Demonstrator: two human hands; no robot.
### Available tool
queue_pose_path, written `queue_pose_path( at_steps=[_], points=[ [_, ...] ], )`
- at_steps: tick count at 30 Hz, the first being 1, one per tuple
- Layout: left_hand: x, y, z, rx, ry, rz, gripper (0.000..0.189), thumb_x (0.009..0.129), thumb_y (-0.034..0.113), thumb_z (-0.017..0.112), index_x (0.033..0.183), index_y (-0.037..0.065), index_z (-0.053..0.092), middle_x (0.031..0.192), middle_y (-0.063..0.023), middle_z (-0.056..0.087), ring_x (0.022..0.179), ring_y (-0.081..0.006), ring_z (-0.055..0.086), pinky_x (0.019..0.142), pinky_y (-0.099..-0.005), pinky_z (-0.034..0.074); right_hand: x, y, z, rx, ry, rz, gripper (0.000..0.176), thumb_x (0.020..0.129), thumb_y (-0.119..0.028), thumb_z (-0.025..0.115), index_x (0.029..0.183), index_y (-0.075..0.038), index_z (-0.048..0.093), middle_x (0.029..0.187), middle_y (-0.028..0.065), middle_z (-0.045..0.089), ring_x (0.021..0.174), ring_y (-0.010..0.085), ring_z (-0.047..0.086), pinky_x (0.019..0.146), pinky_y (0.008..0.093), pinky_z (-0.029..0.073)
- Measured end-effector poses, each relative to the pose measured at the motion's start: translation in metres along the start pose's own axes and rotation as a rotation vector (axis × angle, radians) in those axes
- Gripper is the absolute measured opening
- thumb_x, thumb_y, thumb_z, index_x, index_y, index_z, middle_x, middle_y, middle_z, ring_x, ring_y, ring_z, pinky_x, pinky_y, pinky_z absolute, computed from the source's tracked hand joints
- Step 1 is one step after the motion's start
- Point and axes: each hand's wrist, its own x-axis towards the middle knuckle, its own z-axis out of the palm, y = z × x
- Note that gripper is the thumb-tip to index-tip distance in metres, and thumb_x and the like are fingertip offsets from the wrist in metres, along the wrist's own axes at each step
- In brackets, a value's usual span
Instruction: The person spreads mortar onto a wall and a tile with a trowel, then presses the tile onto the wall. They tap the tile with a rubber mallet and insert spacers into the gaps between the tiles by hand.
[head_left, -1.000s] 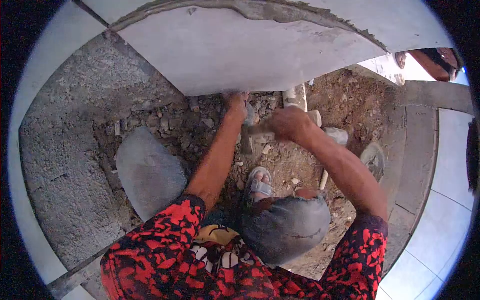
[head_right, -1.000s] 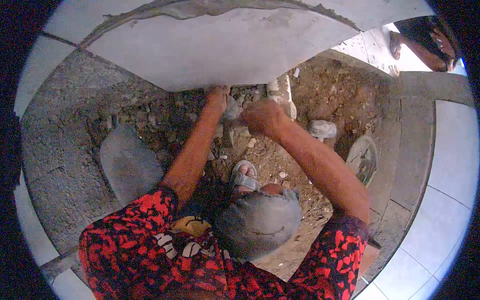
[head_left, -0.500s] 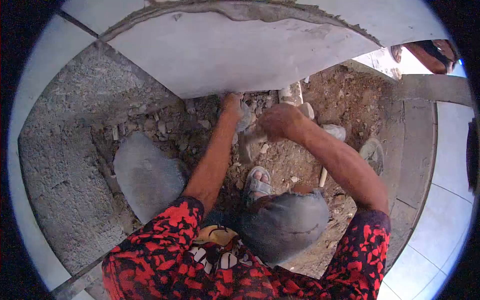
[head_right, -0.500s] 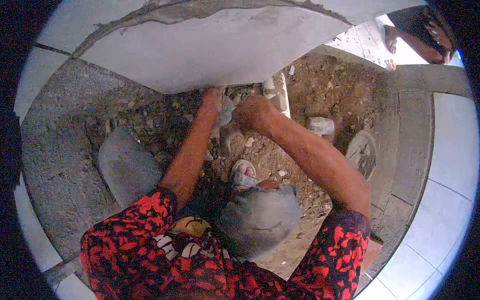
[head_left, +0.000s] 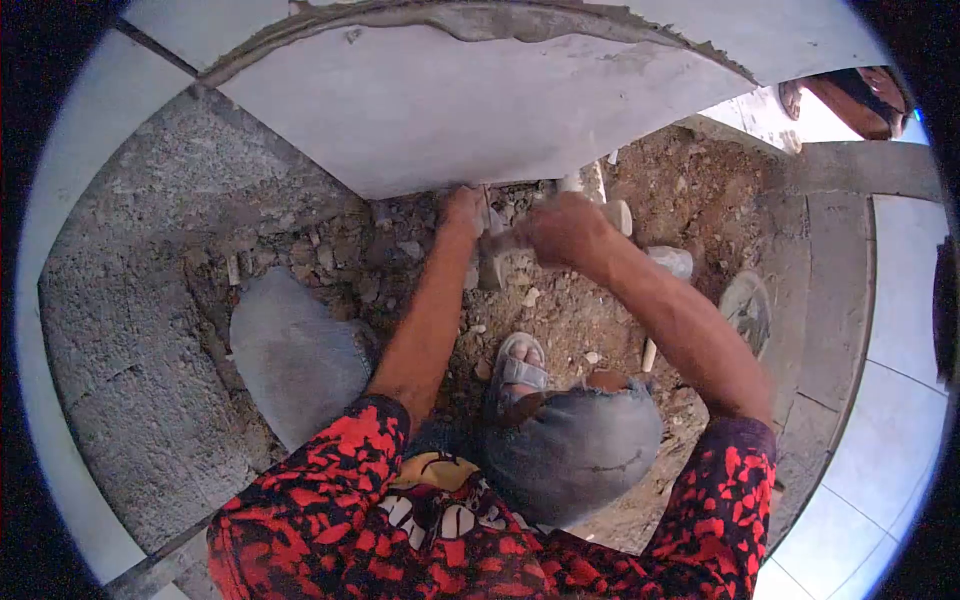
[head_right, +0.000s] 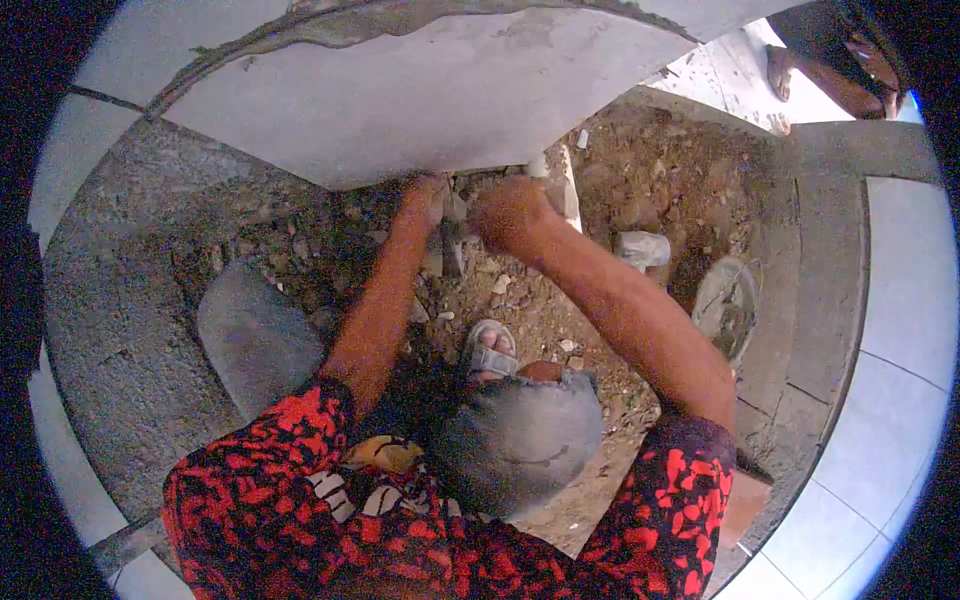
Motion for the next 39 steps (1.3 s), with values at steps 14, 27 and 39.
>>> queue_pose_path(
  at_steps=[14,27,39],
  points=[
    [-0.023,0.022,0.011,-0.194,-0.009,-0.056,0.045,0.071,0.001,0.056,0.115,0.006,0.045,0.113,-0.0076,0.051,0.102,-0.024,0.049,0.086,-0.0454,0.041,-0.008,-0.001,0.006,-0.054,0.036,-0.08,0.014,0.069,-0.021,0.062,0.078,-0.011,0.066,0.081,0.0099,0.065,0.077,0.0258,0.064,0.061,0.0372,0.052],
    [0.065,-0.038,-0.047,-0.082,-0.164,0.027,0.033,0.08,0.006,0.051,0.112,0.005,0.046,0.109,-0.0097,0.052,0.099,-0.0229,0.051,0.085,-0.0366,0.041,-0.019,-0.005,0.015,-0.001,0.146,0.097,0.013,0.071,-0.019,0.061,0.078,-0.009,0.065,0.081,0.011,0.064,0.076,0.0257,0.063,0.064,0.038,0.051],
    [0.013,-0.001,-0.008,-0.072,-0.062,-0.08,0.039,0.079,0.005,0.051,0.117,0.012,0.045,0.116,-0.0047,0.047,0.106,-0.0214,0.043,0.094,-0.0408,0.033,-0.045,0.006,0.018,0.024,0.069,0.013,0.039,0.066,-0.018,0.061,0.104,-0.014,0.057,0.083,0.0131,0.057,0.07,0.0277,0.061,0.062,0.0388,0.051]
  ],
)
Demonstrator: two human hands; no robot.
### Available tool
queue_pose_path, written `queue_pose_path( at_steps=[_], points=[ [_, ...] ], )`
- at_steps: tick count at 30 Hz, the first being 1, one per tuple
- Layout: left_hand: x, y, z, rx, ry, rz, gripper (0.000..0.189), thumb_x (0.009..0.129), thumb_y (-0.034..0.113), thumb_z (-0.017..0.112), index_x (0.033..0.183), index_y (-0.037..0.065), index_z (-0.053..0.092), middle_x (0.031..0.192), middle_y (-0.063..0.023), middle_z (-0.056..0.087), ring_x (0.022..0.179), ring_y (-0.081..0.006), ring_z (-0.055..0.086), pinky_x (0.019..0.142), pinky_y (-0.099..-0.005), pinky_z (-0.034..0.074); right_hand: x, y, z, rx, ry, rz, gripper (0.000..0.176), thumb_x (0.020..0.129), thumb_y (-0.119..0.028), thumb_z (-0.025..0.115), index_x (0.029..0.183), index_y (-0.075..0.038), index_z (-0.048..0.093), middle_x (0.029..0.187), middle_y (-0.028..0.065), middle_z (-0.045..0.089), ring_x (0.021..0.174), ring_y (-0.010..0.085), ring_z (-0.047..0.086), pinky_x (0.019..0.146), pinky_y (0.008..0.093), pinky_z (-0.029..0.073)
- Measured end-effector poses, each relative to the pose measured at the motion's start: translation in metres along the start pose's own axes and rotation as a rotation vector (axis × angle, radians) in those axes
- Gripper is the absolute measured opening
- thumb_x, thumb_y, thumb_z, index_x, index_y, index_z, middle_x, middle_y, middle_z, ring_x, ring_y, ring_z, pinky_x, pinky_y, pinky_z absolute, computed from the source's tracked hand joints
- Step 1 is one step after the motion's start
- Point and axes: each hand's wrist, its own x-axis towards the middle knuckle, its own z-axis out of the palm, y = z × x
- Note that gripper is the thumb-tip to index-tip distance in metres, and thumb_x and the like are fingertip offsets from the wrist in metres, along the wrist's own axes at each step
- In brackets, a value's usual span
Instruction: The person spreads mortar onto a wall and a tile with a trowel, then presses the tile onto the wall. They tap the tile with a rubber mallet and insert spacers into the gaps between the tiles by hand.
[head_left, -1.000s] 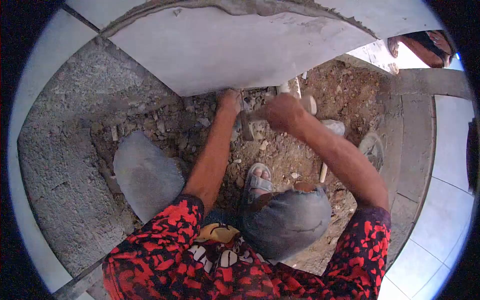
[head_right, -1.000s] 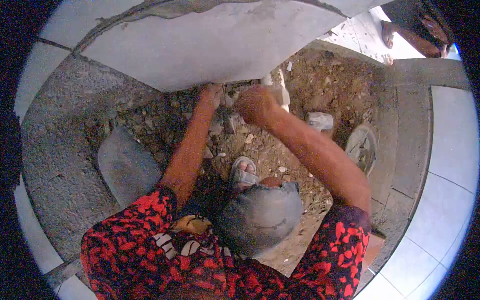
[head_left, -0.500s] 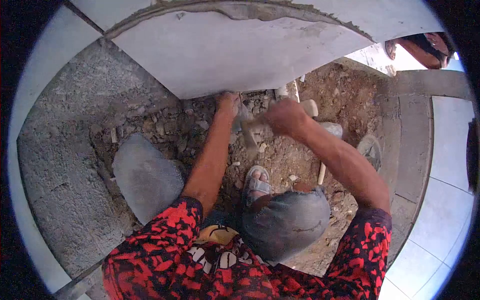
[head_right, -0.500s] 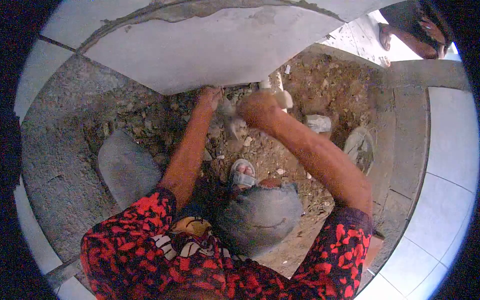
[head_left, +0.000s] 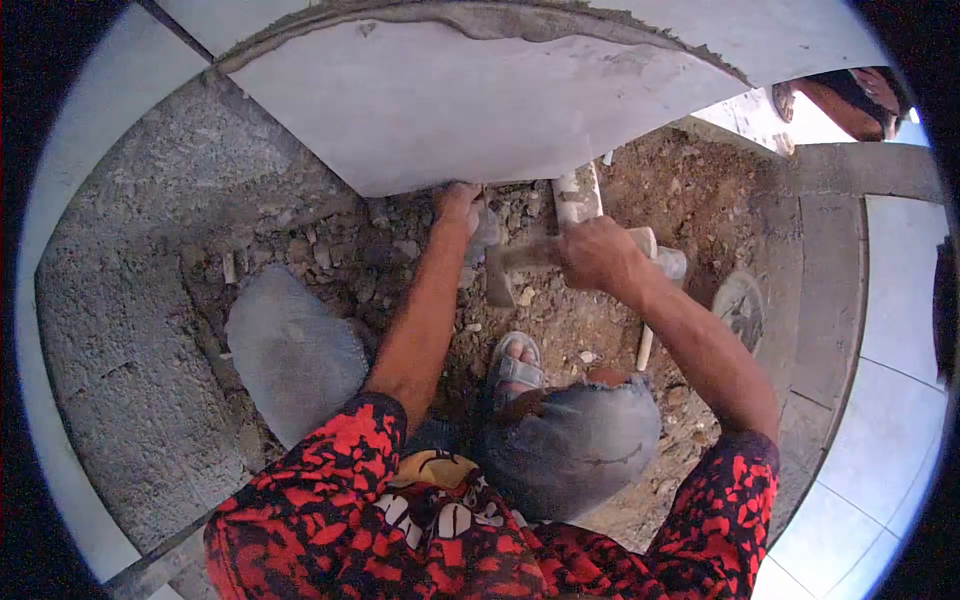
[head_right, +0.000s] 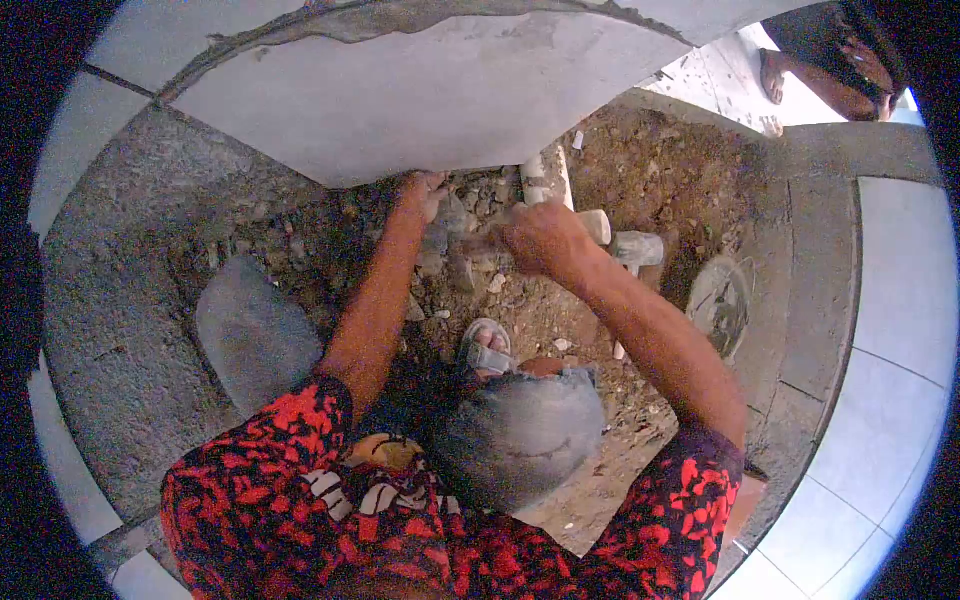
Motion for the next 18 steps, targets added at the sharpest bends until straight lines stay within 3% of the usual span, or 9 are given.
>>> queue_pose_path(
  at_steps=[1,3,5,7,8,11,13,17,18],
  points=[
    [-0.009,0.004,0.003,0.028,-0.005,-0.022,0.034,0.078,0.005,0.051,0.111,0.011,0.048,0.11,-0.005,0.049,0.101,-0.0214,0.045,0.089,-0.0411,0.036,-0.003,0.0,0.0,-0.045,-0.09,-0.005,0.038,0.066,-0.018,0.06,0.103,-0.014,0.057,0.084,0.0129,0.057,0.071,0.0278,0.061,0.062,0.0385,0.051],
    [-0.022,0.01,0.008,0.06,-0.013,-0.05,0.029,0.078,0.004,0.051,0.106,0.011,0.051,0.103,-0.0053,0.051,0.097,-0.0213,0.047,0.085,-0.0414,0.039,-0.001,0.002,0.011,-0.052,-0.067,0.028,0.036,0.066,-0.018,0.06,0.102,-0.013,0.058,0.083,0.0129,0.057,0.07,0.028,0.061,0.062,0.0384,0.051],
    [-0.033,0.017,0.013,-0.024,-0.042,-0.062,0.02,0.077,0.004,0.051,0.097,0.009,0.052,0.091,-0.0064,0.052,0.083,-0.0215,0.05,0.071,-0.0391,0.042,-0.001,0.004,0.021,-0.057,-0.045,0.057,0.035,0.065,-0.017,0.059,0.1,-0.012,0.059,0.082,0.013,0.057,0.07,0.0282,0.061,0.061,0.0383,0.051],
    [-0.021,0.012,0.008,-0.021,-0.084,-0.052,0.019,0.077,0.004,0.05,0.095,0.007,0.052,0.088,-0.0073,0.053,0.078,-0.0218,0.051,0.066,-0.0379,0.041,-0.001,0.0,0.016,-0.006,0.157,0.045,0.019,0.065,-0.017,0.061,0.082,-0.011,0.065,0.074,0.0121,0.063,0.069,0.0253,0.064,0.057,0.0386,0.051],
    [-0.016,0.01,0.004,-0.015,-0.126,-0.043,0.017,0.077,0.005,0.05,0.094,0.006,0.051,0.086,-0.0081,0.053,0.074,-0.022,0.052,0.061,-0.0366,0.04,0.001,-0.002,0.014,-0.003,0.159,0.043,0.019,0.065,-0.017,0.061,0.082,-0.011,0.065,0.074,0.0121,0.063,0.069,0.0253,0.064,0.057,0.0386,0.051],
    [-0.022,0.014,0.013,-0.011,-0.075,-0.05,0.013,0.08,0.006,0.046,0.092,0.003,0.05,0.086,-0.0105,0.053,0.073,-0.0222,0.052,0.061,-0.0377,0.041,0.01,-0.008,0.007,-0.042,0.035,0.02,0.019,0.067,-0.018,0.061,0.084,-0.01,0.065,0.073,0.0131,0.063,0.07,0.0256,0.064,0.059,0.0389,0.051],
    [-0.023,0.014,0.016,-0.035,-0.049,-0.031,0.012,0.08,0.007,0.045,0.09,0.003,0.051,0.086,-0.0106,0.053,0.072,-0.0224,0.052,0.061,-0.038,0.041,0.019,-0.013,0.003,-0.027,-0.168,-0.095,0.027,0.065,-0.016,0.06,0.091,-0.009,0.062,0.079,0.013,0.063,0.077,0.0263,0.063,0.063,0.039,0.052],
    [-0.013,0.009,0.007,-0.117,-0.11,-0.034,0.015,0.082,0.007,0.044,0.094,0.003,0.051,0.088,-0.0115,0.053,0.073,-0.0242,0.052,0.064,-0.0394,0.043,0.032,-0.003,-0.019,0.054,-0.236,-0.023,0.023,0.067,-0.014,0.059,0.089,-0.012,0.063,0.079,0.012,0.063,0.078,0.0262,0.063,0.064,0.0385,0.052],
    [-0.015,0.009,0.007,-0.118,-0.107,-0.038,0.015,0.082,0.007,0.044,0.094,0.003,0.051,0.088,-0.0115,0.053,0.073,-0.0242,0.052,0.064,-0.0394,0.043,0.031,0.0,-0.022,0.016,-0.143,-0.002,0.023,0.067,-0.015,0.06,0.09,-0.012,0.063,0.08,0.0116,0.063,0.078,0.0256,0.063,0.065,0.0385,0.052]
  ],
)
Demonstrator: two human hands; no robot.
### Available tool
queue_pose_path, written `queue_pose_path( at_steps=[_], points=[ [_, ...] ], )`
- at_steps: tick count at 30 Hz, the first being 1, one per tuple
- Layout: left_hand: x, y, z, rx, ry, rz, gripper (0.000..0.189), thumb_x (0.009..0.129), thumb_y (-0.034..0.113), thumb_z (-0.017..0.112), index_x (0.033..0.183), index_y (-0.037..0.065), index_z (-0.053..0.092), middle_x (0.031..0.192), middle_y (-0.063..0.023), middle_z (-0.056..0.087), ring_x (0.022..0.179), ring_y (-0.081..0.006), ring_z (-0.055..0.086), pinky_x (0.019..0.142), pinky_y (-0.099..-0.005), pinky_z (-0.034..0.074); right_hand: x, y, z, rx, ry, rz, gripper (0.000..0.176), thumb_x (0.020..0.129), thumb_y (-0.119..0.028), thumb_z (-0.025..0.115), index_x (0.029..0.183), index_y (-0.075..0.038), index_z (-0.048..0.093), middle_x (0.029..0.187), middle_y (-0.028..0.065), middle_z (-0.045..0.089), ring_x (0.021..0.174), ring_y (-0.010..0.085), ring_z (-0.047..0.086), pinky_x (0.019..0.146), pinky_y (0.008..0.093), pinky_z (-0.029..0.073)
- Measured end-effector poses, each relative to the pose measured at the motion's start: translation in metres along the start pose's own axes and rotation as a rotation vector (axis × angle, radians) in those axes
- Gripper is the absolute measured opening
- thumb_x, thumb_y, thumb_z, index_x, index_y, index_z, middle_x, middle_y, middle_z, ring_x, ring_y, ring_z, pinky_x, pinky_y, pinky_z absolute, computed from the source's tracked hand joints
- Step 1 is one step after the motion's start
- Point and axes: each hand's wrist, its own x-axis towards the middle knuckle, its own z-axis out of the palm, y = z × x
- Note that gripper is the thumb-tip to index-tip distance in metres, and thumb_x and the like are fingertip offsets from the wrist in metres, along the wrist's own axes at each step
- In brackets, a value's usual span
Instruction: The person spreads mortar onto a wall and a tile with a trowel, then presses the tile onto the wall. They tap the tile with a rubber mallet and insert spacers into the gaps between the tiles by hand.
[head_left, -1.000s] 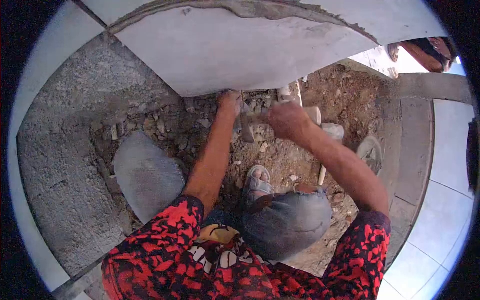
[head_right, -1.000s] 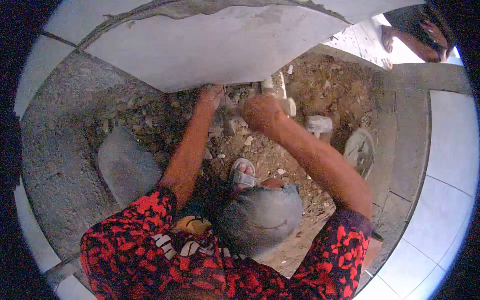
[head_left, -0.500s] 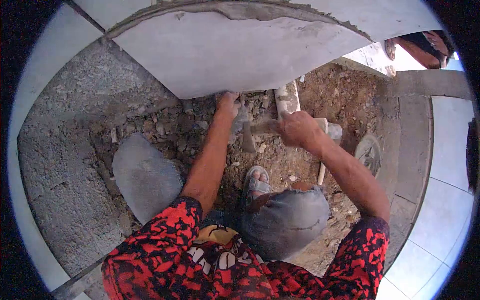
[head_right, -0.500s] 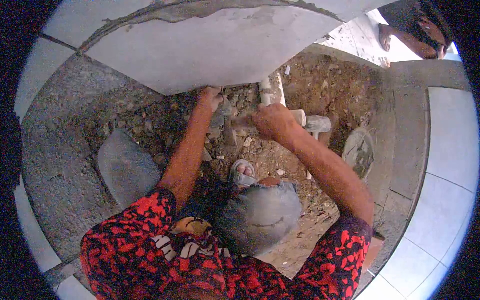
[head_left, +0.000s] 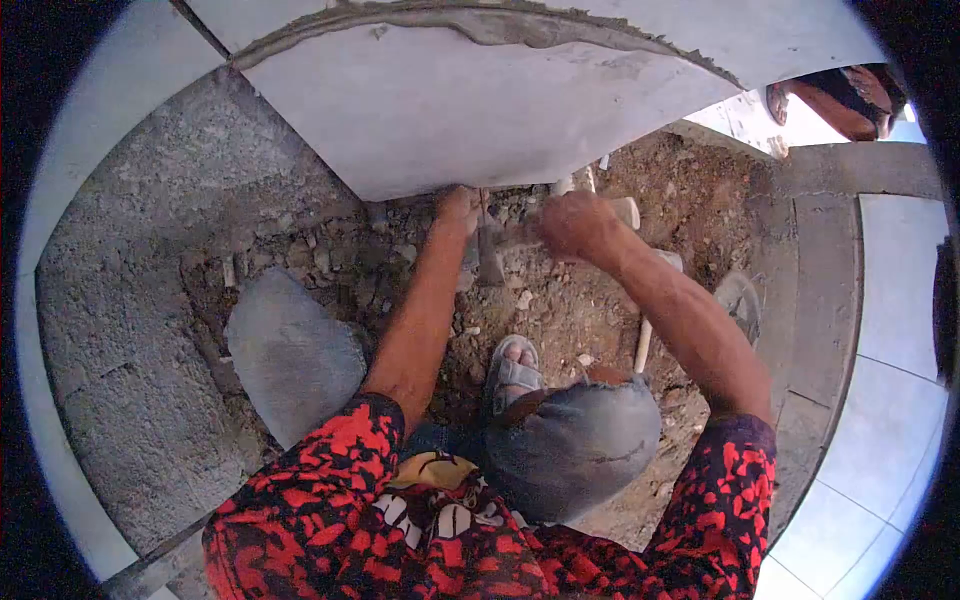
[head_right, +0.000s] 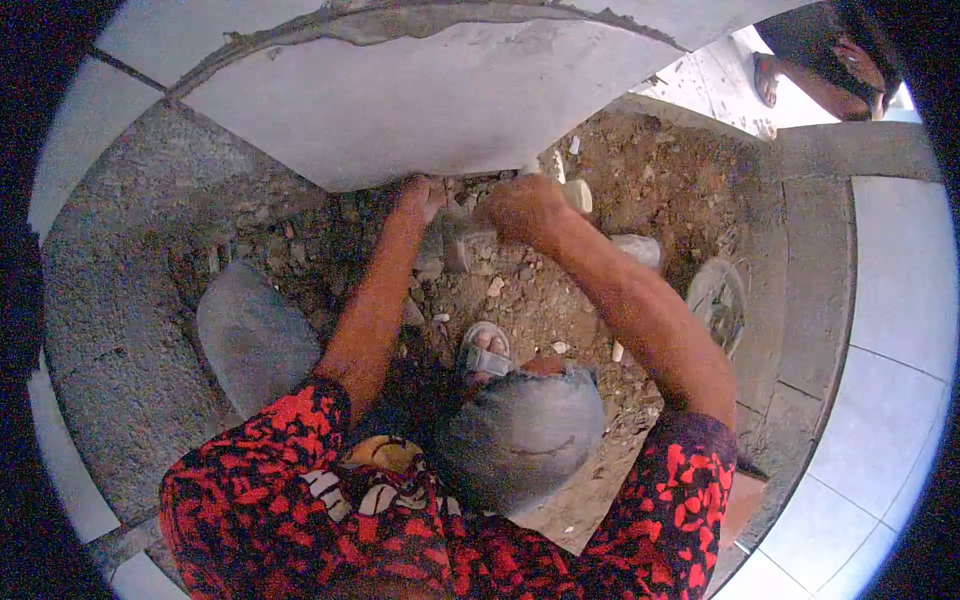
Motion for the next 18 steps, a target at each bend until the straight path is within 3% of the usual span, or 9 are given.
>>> queue_pose_path(
  at_steps=[3,5,6,8,10,14,16,17,18],
  points=[
    [-0.003,0.003,0.001,0.228,-0.071,0.016,0.016,0.08,0.004,0.045,0.095,0.003,0.05,0.087,-0.0109,0.052,0.07,-0.025,0.05,0.066,-0.0394,0.044,-0.003,-0.014,0.012,-0.098,0.099,0.049,0.025,0.067,-0.018,0.064,0.091,-0.013,0.063,0.081,0.0098,0.063,0.078,0.0246,0.063,0.065,0.0386,0.052],
    [0.0,0.004,0.005,0.128,-0.02,0.021,0.016,0.081,0.006,0.046,0.095,0.003,0.051,0.089,-0.011,0.052,0.074,-0.0244,0.05,0.068,-0.0384,0.044,-0.007,-0.015,0.011,-0.031,0.049,-0.215,0.028,0.065,-0.02,0.066,0.092,-0.01,0.063,0.081,0.0087,0.063,0.078,0.0253,0.063,0.065,0.0384,0.052],
    [0.002,0.006,0.009,0.097,-0.009,0.027,0.016,0.081,0.007,0.046,0.095,0.002,0.051,0.089,-0.0111,0.052,0.076,-0.0242,0.05,0.069,-0.0381,0.045,-0.007,-0.014,0.004,-0.035,0.053,-0.21,0.028,0.065,-0.02,0.066,0.092,-0.01,0.063,0.081,0.0087,0.063,0.078,0.0253,0.063,0.065,0.0384,0.052],
    [0.001,0.004,0.008,-0.021,0.199,-0.07,0.016,0.078,0.007,0.047,0.093,0.003,0.052,0.089,-0.0097,0.052,0.075,-0.0233,0.05,0.068,-0.0361,0.044,-0.003,-0.007,-0.009,-0.003,-0.006,-0.047,0.03,0.065,-0.019,0.065,0.094,-0.012,0.062,0.084,0.0099,0.063,0.08,0.0254,0.062,0.066,0.0372,0.052],
    [0.002,0.0,-0.002,0.022,0.097,-0.06,0.018,0.076,0.006,0.047,0.093,0.002,0.051,0.088,-0.0098,0.052,0.075,-0.0234,0.05,0.068,-0.0361,0.044,0.01,0.004,-0.004,-0.039,0.016,0.07,0.027,0.066,-0.016,0.063,0.093,-0.014,0.063,0.087,0.0111,0.062,0.082,0.0247,0.062,0.066,0.0355,0.052],
    [0.023,-0.008,-0.011,0.043,0.002,-0.038,0.02,0.074,0.004,0.047,0.093,0.001,0.051,0.086,-0.0101,0.053,0.074,-0.0236,0.051,0.067,-0.036,0.045,0.003,-0.016,0.018,-0.094,0.136,-0.002,0.019,0.068,-0.02,0.063,0.085,-0.014,0.066,0.086,0.0084,0.065,0.083,0.0249,0.063,0.067,0.0395,0.052],
    [0.017,-0.003,-0.005,0.038,0.009,-0.042,0.022,0.072,0.003,0.047,0.094,0.0,0.051,0.085,-0.0102,0.053,0.074,-0.0237,0.051,0.067,-0.036,0.045,0.001,-0.015,0.005,-0.089,-0.094,-0.196,0.019,0.067,-0.017,0.061,0.085,-0.01,0.064,0.083,0.0126,0.063,0.077,0.0242,0.063,0.062,0.0349,0.052],
    [0.014,-0.003,-0.004,0.041,0.012,-0.048,0.022,0.072,0.002,0.047,0.094,0.0,0.05,0.085,-0.0103,0.053,0.073,-0.0237,0.052,0.067,-0.036,0.045,0.0,-0.01,-0.001,-0.088,-0.098,-0.195,0.019,0.067,-0.017,0.061,0.085,-0.01,0.064,0.083,0.0126,0.063,0.077,0.0242,0.063,0.062,0.0349,0.052],
    [0.017,-0.005,-0.007,0.058,0.0,-0.05,0.023,0.071,0.002,0.047,0.094,0.0,0.05,0.084,-0.0103,0.053,0.073,-0.0238,0.052,0.067,-0.0359,0.045,0.001,-0.001,-0.011,-0.04,-0.091,-0.036,0.021,0.066,-0.019,0.062,0.085,-0.009,0.064,0.082,0.0124,0.063,0.076,0.0246,0.063,0.063,0.0355,0.052]
  ],
)
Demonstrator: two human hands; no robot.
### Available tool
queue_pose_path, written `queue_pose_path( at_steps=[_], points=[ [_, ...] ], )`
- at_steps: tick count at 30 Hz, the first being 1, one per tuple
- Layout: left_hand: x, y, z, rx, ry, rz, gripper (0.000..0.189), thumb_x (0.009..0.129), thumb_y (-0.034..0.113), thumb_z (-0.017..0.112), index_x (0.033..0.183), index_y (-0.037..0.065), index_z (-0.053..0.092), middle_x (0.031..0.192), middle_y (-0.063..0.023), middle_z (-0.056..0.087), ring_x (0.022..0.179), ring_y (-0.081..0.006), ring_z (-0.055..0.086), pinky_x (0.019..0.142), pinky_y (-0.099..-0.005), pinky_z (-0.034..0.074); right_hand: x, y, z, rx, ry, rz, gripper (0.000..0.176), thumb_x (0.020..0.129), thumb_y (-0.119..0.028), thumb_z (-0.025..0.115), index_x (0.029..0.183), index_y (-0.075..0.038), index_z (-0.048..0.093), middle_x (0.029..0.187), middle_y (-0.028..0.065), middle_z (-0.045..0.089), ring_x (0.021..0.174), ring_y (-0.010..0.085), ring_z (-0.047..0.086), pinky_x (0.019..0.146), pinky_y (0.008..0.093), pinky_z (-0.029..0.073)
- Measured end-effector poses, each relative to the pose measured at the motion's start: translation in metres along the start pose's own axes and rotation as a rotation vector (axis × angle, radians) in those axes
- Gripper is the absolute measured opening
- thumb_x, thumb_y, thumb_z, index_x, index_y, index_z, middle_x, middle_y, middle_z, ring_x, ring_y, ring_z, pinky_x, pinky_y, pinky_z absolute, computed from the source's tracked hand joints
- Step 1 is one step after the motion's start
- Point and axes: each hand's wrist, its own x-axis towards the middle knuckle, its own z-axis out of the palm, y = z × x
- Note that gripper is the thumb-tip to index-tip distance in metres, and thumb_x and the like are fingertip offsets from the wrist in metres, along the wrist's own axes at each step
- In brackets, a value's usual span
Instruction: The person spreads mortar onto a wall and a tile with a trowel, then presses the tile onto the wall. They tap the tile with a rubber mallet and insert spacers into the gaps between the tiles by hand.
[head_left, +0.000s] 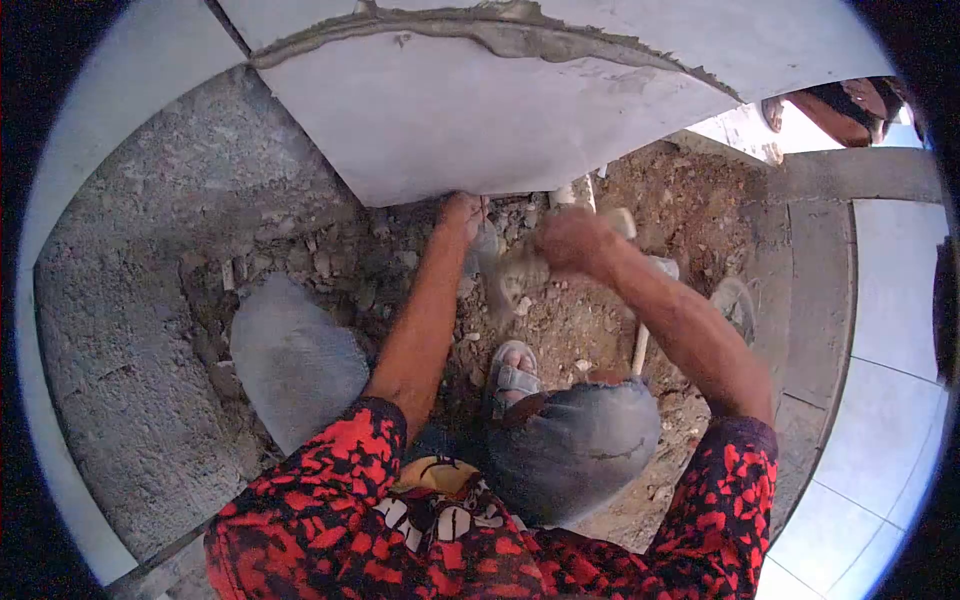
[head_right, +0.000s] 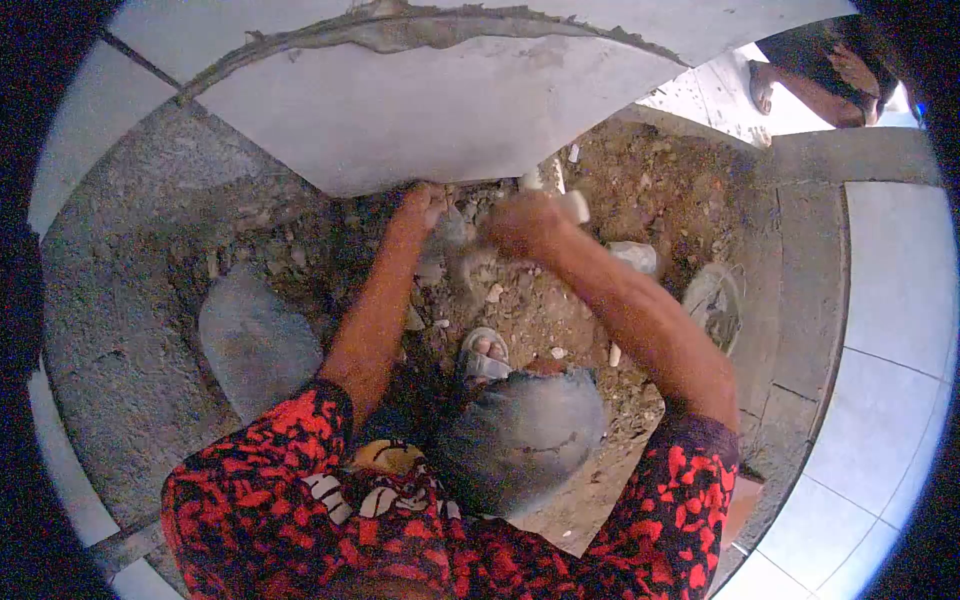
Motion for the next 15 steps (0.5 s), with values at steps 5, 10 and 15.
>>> queue_pose_path(
  at_steps=[5,10,15],
  points=[
    [0.018,-0.006,-0.01,0.034,-0.046,0.01,0.027,0.068,-0.001,0.047,0.095,-0.002,0.05,0.082,-0.0106,0.054,0.072,-0.024,0.053,0.067,-0.0359,0.046,-0.009,-0.017,0.004,-0.05,0.14,-0.073,0.024,0.063,-0.023,0.065,0.082,-0.008,0.065,0.081,0.0103,0.064,0.076,0.0268,0.063,0.068,0.0388,0.051],
    [0.02,-0.008,-0.011,0.04,-0.062,0.004,0.026,0.069,-0.002,0.047,0.094,0.0,0.051,0.083,-0.0091,0.054,0.073,-0.0241,0.052,0.067,-0.0359,0.046,0.02,0.013,0.024,0.018,0.062,0.028,0.025,0.061,-0.022,0.064,0.084,-0.01,0.065,0.081,0.0107,0.064,0.076,0.0268,0.063,0.067,0.0383,0.051],
    [0.03,-0.016,-0.019,-0.006,-0.081,0.016,0.022,0.072,0.0,0.047,0.094,0.004,0.053,0.087,-0.0066,0.053,0.076,-0.0246,0.049,0.069,-0.037,0.044,0.006,-0.016,0.01,-0.024,0.034,-0.038,0.028,0.057,-0.017,0.066,0.084,-0.011,0.066,0.086,0.0113,0.064,0.072,0.0269,0.063,0.062,0.0376,0.051]
  ],
)
